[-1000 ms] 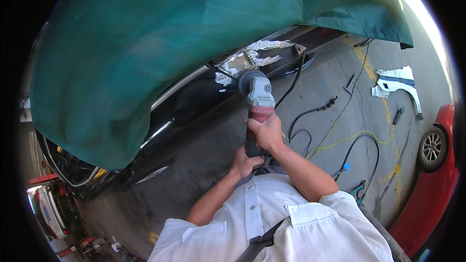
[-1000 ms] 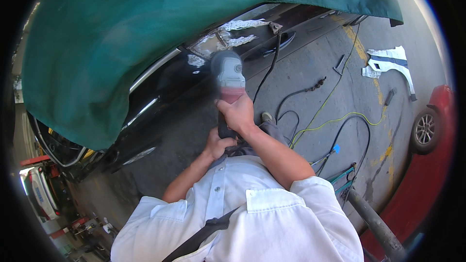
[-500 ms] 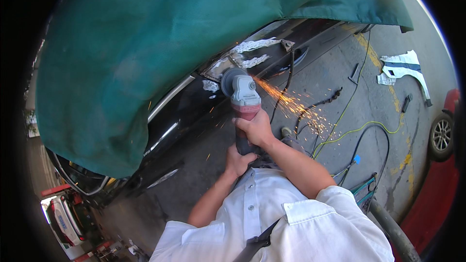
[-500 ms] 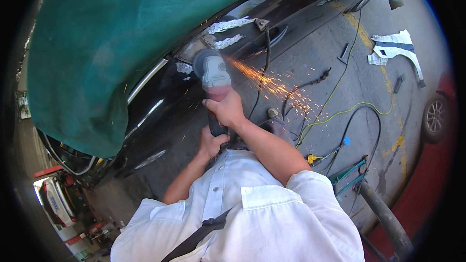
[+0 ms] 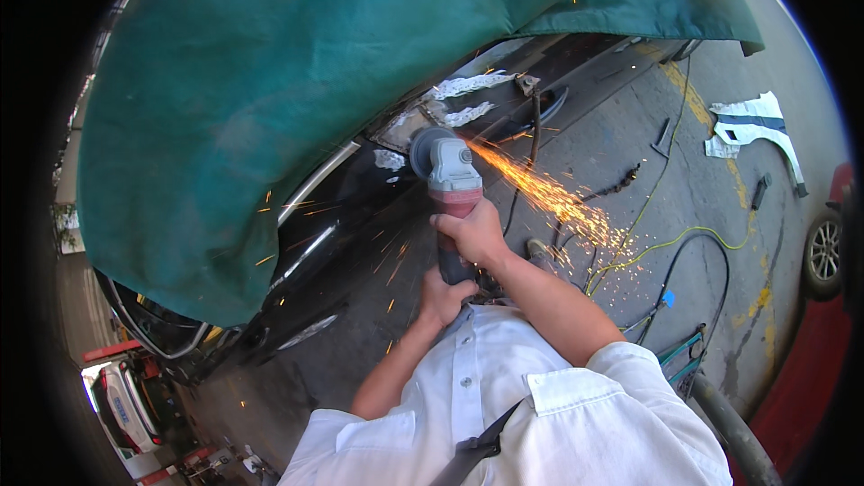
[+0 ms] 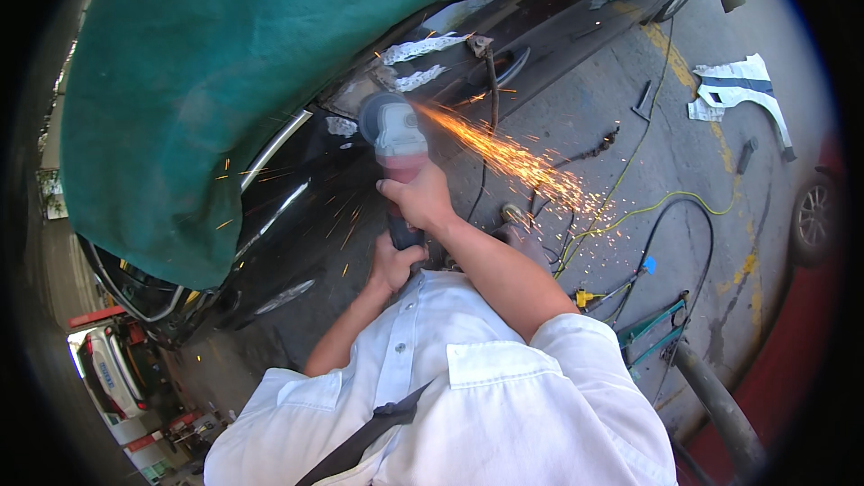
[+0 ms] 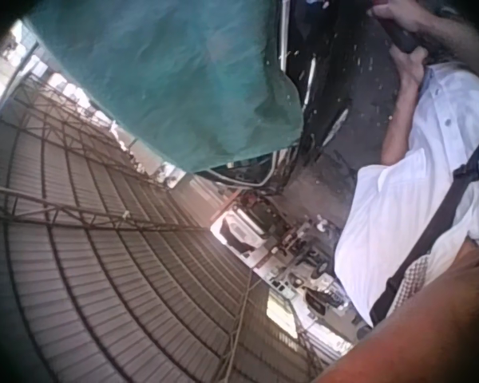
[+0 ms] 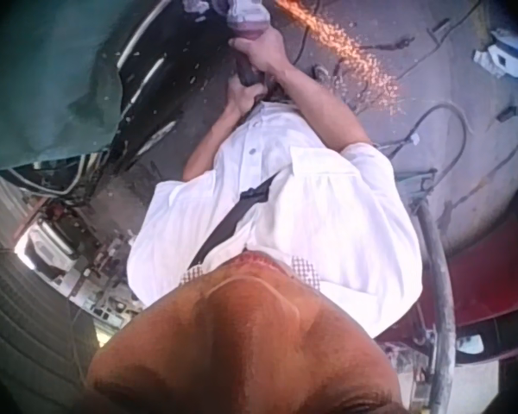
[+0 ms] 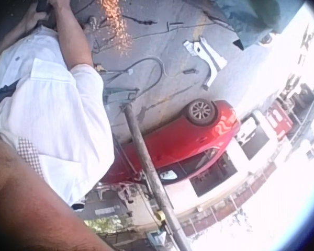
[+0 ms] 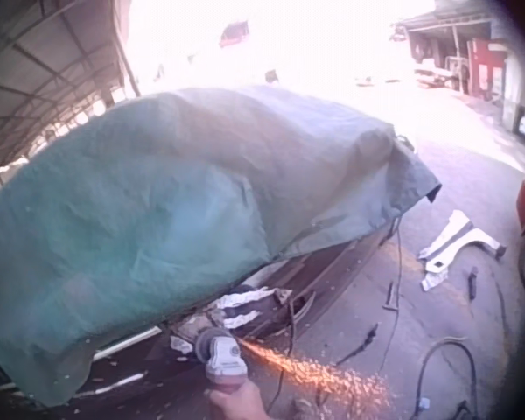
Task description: The person uses an angle grinder to remove material from a car panel, producing sparks. They then use a hammer to tap the area and a pneumatic tool to further work the panel.
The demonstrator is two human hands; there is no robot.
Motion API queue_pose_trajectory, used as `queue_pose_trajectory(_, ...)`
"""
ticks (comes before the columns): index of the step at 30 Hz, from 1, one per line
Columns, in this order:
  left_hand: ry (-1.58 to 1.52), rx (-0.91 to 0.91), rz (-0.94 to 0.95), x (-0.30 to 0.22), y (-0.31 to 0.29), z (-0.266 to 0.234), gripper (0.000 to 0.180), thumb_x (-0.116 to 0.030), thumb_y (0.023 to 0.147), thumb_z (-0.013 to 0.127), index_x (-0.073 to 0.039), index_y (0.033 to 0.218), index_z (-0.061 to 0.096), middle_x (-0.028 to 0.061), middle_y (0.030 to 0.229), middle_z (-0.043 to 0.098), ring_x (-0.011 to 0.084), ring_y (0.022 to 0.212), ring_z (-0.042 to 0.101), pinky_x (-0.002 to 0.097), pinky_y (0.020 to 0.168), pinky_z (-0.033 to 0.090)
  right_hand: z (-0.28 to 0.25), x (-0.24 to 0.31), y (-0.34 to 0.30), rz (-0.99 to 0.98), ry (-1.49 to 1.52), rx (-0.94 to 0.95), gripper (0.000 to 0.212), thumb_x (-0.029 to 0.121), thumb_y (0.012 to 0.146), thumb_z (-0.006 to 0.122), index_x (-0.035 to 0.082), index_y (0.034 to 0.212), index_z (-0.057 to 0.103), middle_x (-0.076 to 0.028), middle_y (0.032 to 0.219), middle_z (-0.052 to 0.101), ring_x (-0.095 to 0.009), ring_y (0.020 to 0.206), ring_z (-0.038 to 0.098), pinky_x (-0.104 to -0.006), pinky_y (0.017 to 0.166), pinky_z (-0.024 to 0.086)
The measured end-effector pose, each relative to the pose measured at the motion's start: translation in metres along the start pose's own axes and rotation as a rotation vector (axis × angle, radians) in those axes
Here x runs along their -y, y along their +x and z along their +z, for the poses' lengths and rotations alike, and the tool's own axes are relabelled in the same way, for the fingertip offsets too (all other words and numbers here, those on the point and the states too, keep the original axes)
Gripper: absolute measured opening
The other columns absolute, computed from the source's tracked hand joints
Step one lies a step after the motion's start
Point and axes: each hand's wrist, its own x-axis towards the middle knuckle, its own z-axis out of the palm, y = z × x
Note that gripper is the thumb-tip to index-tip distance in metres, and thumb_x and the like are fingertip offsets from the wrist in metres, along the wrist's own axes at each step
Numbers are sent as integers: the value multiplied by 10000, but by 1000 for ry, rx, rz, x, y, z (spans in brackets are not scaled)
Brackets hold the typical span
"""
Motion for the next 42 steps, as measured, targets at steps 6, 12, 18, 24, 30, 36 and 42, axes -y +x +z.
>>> queue_pose_trajectory(6, -83, 23, -128, -1, 1, -2, 356, -143, 688, 763, 11, 1003, 698, 38, 905, 728, 156, 858, 689, 316, 800, 535, 1, -6, 7, -39, -33, -12, 339, 195, 787, 807, -9, 1023, 673, -103, 781, 699, -199, 646, 689, -355, 610, 551)
queue_pose_trajectory(12, -62, 49, -86, 4, 0, -2, 342, -158, 684, 755, 6, 978, 693, 31, 873, 701, 152, 820, 665, 321, 764, 523, 0, 8, -6, 15, -56, -32, 300, 190, 805, 790, -5, 998, 669, -100, 745, 690, -195, 616, 679, -354, 613, 545)
queue_pose_trajectory(18, -143, 70, -145, -2, -7, -6, 319, -154, 693, 751, 4, 962, 687, 26, 884, 690, 145, 820, 650, 319, 773, 519, 2, 18, -13, 2, -67, -46, 238, 191, 814, 781, -1, 876, 656, -87, 698, 675, -193, 602, 673, -351, 601, 536)
queue_pose_trajectory(24, -70, 29, -84, -3, -2, -8, 296, -148, 691, 756, -4, 937, 676, 24, 877, 681, 136, 811, 646, 318, 754, 521, 5, 23, -7, 8, -104, -4, 229, 180, 813, 777, -2, 888, 660, -82, 692, 672, -192, 608, 675, -353, 596, 527)
queue_pose_trajectory(30, -98, 52, -100, 2, 2, -10, 307, -178, 690, 765, -3, 929, 684, 20, 828, 676, 134, 775, 640, 320, 726, 518, 6, 22, -7, 55, -26, 2, 199, 194, 818, 784, 35, 841, 667, -58, 669, 657, -160, 556, 617, -353, 565, 506)
queue_pose_trajectory(36, -38, 38, -87, 3, 3, -8, 272, -178, 692, 762, -5, 882, 676, 30, 807, 684, 138, 761, 652, 322, 711, 512, 6, 14, -3, 5, -5, -24, 194, 181, 814, 786, 36, 847, 661, -47, 681, 650, -154, 579, 622, -333, 568, 495)
queue_pose_trajectory(42, -225, 62, -133, -12, -4, -7, 217, -127, 703, 749, -4, 864, 670, 44, 752, 670, 142, 670, 649, 311, 628, 510, 9, 12, -3, -13, -19, -40, 209, 173, 808, 786, 22, 882, 661, -64, 709, 665, -168, 587, 641, -345, 578, 507)
